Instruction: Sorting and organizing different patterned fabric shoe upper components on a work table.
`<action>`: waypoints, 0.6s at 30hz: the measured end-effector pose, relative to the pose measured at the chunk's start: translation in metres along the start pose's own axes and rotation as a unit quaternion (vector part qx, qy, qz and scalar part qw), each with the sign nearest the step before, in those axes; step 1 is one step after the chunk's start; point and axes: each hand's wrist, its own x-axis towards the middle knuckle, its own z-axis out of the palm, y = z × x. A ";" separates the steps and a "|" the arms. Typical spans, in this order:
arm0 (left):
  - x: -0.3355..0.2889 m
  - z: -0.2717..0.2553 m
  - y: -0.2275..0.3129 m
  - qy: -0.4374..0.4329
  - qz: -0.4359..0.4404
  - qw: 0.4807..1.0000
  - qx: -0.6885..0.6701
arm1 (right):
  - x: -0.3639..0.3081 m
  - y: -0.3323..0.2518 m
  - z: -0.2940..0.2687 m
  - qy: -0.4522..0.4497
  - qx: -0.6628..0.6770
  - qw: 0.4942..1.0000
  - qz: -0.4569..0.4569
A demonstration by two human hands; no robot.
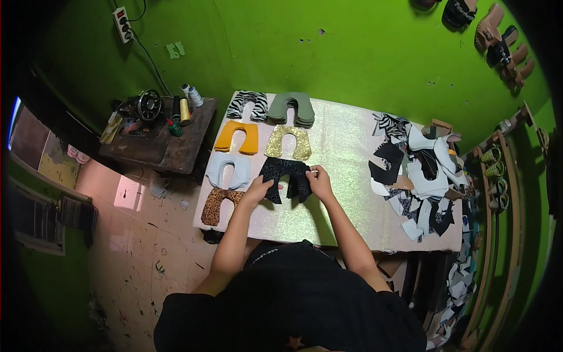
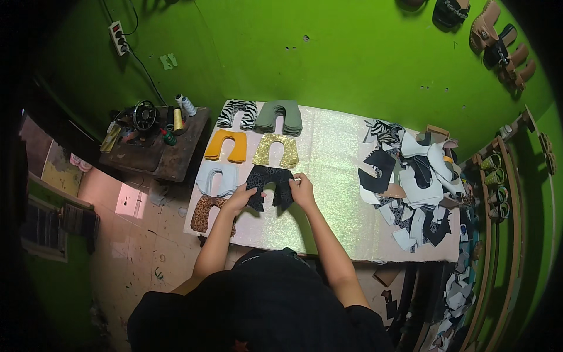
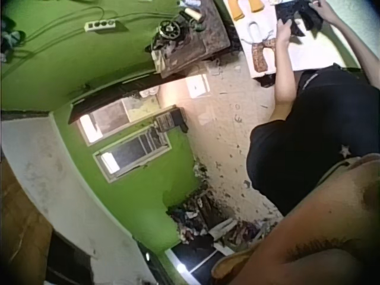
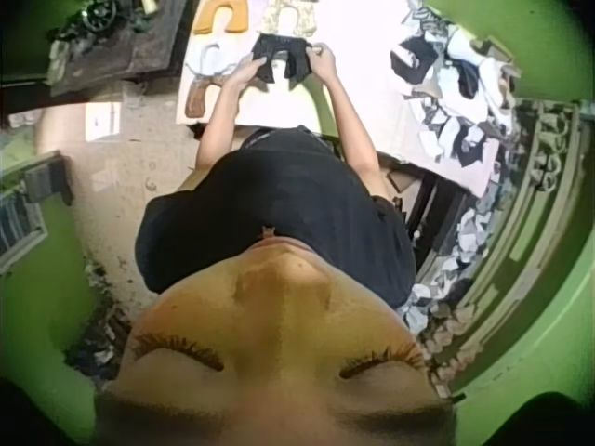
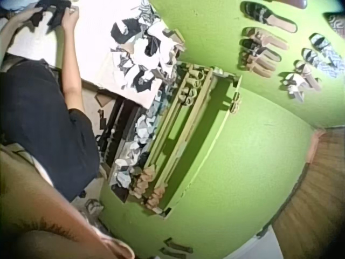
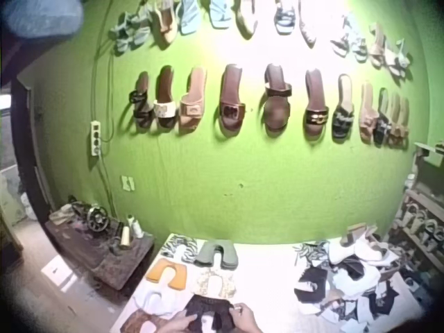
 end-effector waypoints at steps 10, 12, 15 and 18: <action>0.052 -0.025 -0.010 0.236 0.105 0.912 0.318 | 0.009 0.002 0.028 0.120 -0.121 0.985 0.003; 0.061 -0.029 -0.021 0.242 0.089 0.909 0.327 | 0.007 0.011 0.028 0.131 -0.142 0.981 0.004; 0.066 -0.029 -0.026 0.248 0.089 0.888 0.377 | 0.009 0.034 0.027 0.152 -0.222 0.962 -0.055; 0.060 -0.037 -0.029 0.260 0.094 0.893 0.355 | -0.002 0.002 0.029 0.110 -0.147 0.983 0.027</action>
